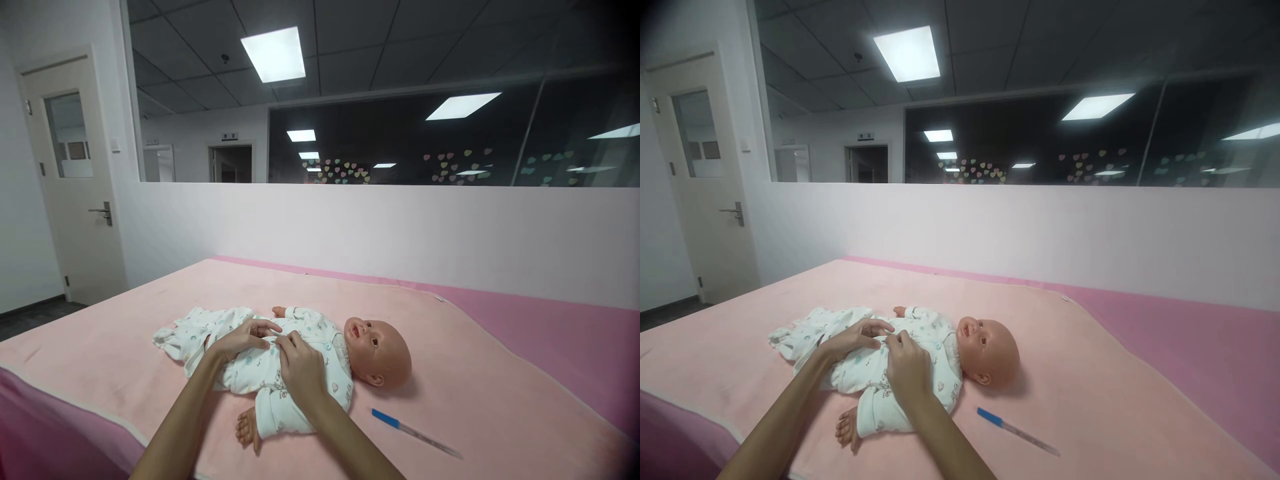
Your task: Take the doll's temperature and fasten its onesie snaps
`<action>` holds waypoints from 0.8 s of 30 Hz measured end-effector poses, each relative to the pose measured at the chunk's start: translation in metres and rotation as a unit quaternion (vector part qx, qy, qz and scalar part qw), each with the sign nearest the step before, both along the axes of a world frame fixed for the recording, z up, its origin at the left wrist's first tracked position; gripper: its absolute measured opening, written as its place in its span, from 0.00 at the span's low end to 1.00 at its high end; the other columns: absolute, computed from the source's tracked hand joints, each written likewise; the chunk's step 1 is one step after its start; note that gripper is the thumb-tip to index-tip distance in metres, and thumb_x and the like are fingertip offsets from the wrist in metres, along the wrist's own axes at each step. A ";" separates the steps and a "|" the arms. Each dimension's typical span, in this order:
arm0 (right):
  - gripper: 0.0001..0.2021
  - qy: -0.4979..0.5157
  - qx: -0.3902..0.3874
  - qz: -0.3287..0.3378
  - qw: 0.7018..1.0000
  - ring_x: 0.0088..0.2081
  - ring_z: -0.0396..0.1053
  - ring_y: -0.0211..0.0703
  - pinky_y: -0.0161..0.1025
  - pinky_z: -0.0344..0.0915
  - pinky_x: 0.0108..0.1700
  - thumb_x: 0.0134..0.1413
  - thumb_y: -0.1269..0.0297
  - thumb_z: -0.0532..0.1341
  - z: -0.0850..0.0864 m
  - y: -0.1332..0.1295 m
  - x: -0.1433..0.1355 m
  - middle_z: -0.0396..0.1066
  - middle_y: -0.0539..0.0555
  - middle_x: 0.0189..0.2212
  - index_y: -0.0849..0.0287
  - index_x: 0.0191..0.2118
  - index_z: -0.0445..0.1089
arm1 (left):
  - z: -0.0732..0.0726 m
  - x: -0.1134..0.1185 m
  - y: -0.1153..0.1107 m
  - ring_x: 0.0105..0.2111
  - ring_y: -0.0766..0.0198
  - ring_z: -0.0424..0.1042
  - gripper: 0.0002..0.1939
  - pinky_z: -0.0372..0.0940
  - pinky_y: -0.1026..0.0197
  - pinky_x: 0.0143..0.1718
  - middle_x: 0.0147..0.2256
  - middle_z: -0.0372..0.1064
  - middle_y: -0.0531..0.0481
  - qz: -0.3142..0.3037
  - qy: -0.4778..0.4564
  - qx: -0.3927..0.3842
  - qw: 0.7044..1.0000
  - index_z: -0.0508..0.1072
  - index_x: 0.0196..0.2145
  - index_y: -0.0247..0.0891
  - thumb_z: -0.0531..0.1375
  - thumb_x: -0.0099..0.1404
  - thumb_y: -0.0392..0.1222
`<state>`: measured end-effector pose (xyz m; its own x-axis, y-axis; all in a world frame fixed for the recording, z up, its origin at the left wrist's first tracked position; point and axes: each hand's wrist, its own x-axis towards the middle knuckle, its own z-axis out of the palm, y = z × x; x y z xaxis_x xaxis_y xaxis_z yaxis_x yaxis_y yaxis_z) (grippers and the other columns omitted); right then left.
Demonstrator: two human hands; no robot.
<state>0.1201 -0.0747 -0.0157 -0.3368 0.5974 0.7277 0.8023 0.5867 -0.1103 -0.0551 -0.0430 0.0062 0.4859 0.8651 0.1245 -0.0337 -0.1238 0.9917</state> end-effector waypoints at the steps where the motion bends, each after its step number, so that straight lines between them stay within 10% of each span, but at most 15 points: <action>1: 0.11 0.001 0.002 0.003 1.000 0.26 0.60 0.31 0.33 0.44 0.24 0.53 0.74 0.51 0.000 0.000 0.000 0.64 0.48 0.29 0.54 0.36 0.67 | 0.001 0.000 0.000 0.35 0.64 0.65 0.22 0.59 0.65 0.37 0.32 0.68 0.49 -0.003 0.002 -0.001 1.000 0.72 0.42 0.38 0.62 0.46 0.29; 24: 0.11 0.015 0.013 0.016 1.000 0.27 0.61 0.30 0.33 0.45 0.25 0.54 0.73 0.52 -0.002 0.001 0.001 0.65 0.47 0.29 0.52 0.37 0.68 | -0.001 0.001 -0.001 0.33 0.65 0.66 0.25 0.58 0.65 0.36 0.31 0.70 0.48 -0.008 -0.011 -0.001 1.000 0.67 0.47 0.36 0.64 0.49 0.33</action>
